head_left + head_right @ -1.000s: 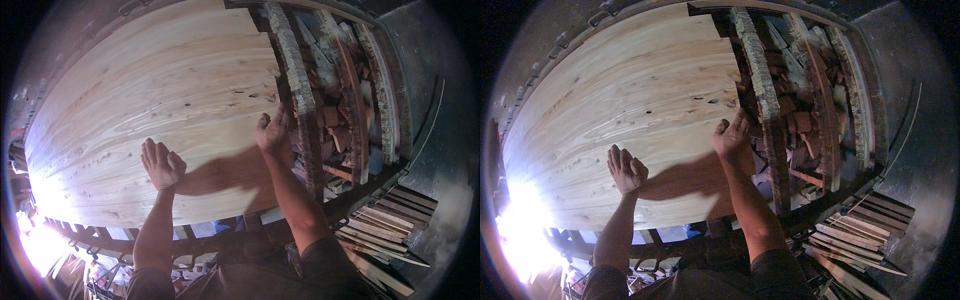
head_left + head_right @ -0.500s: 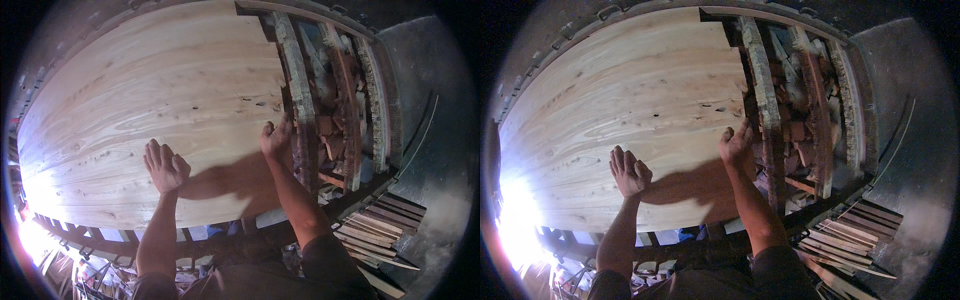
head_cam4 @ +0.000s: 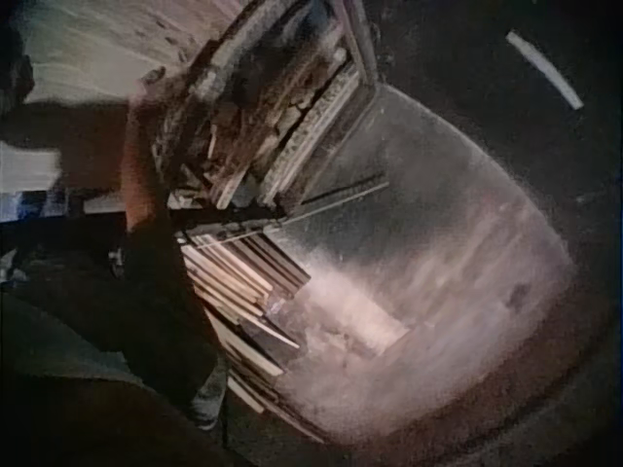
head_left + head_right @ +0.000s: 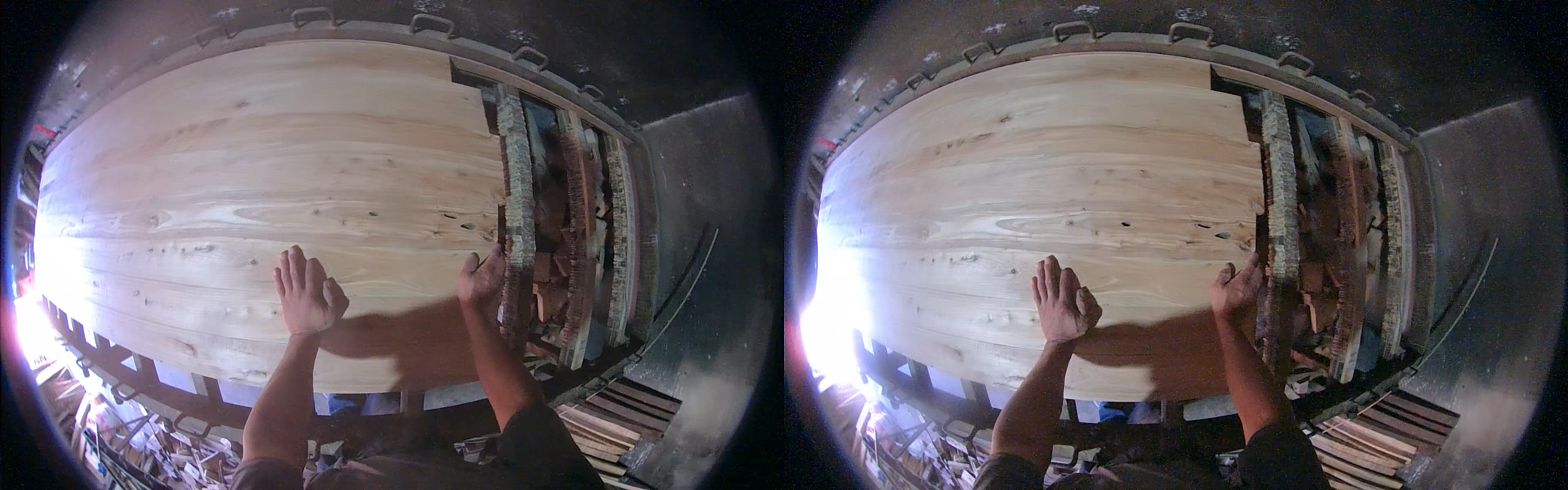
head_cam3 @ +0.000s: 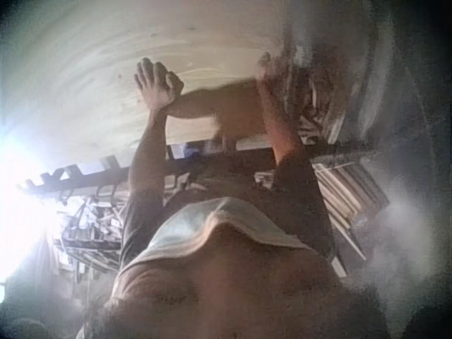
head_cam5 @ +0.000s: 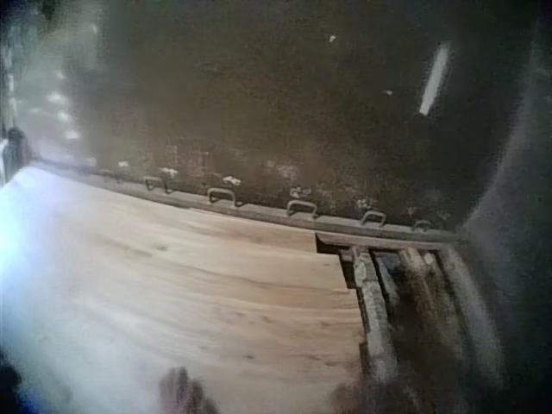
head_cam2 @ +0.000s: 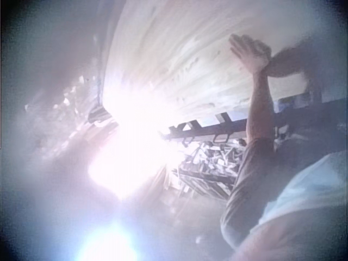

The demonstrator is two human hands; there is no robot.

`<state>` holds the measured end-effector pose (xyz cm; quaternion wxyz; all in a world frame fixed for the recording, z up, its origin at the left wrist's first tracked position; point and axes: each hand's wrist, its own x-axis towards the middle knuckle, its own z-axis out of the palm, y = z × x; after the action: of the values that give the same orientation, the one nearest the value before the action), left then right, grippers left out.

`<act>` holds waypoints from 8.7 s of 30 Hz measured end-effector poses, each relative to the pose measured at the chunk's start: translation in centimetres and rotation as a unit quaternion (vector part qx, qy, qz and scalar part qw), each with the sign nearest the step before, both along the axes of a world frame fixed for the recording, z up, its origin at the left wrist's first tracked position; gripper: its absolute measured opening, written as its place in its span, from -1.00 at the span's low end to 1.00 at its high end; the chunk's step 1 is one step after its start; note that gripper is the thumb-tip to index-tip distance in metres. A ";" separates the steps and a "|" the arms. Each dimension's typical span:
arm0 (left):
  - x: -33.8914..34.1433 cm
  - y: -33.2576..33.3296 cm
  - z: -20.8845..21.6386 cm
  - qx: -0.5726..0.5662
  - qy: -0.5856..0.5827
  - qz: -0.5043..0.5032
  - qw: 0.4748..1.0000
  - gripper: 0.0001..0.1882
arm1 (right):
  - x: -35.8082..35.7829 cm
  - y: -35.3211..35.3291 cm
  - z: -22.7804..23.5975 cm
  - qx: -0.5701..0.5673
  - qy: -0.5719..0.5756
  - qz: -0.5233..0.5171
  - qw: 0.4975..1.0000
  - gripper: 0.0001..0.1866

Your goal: The person picks up and places wooden planks on a workbench, then carries a plank to a table saw and positions it for cutting. The person handles the wood by hand throughout the sequence.

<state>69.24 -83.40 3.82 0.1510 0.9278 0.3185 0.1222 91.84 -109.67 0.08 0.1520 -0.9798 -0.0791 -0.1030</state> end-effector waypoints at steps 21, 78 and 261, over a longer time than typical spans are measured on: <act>-0.8 -0.6 -1.1 0.025 -0.001 0.004 1.000 -0.44 | -0.2 0.3 0.2 -0.069 0.004 0.001 0.998 -0.27; -114.7 13.7 11.8 -0.224 -0.297 0.563 0.738 -0.61 | -112.1 49.7 15.6 -0.112 0.314 0.870 0.364 -0.59; -133.1 199.8 -1.0 -0.723 0.186 0.131 0.652 -0.43 | -158.3 213.8 1.2 0.146 0.109 -0.174 0.968 -0.13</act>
<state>-63.89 116.43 2.78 0.6943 0.4765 0.4460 -0.3033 -66.49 104.11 1.28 0.2811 -0.9509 0.1257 -0.0306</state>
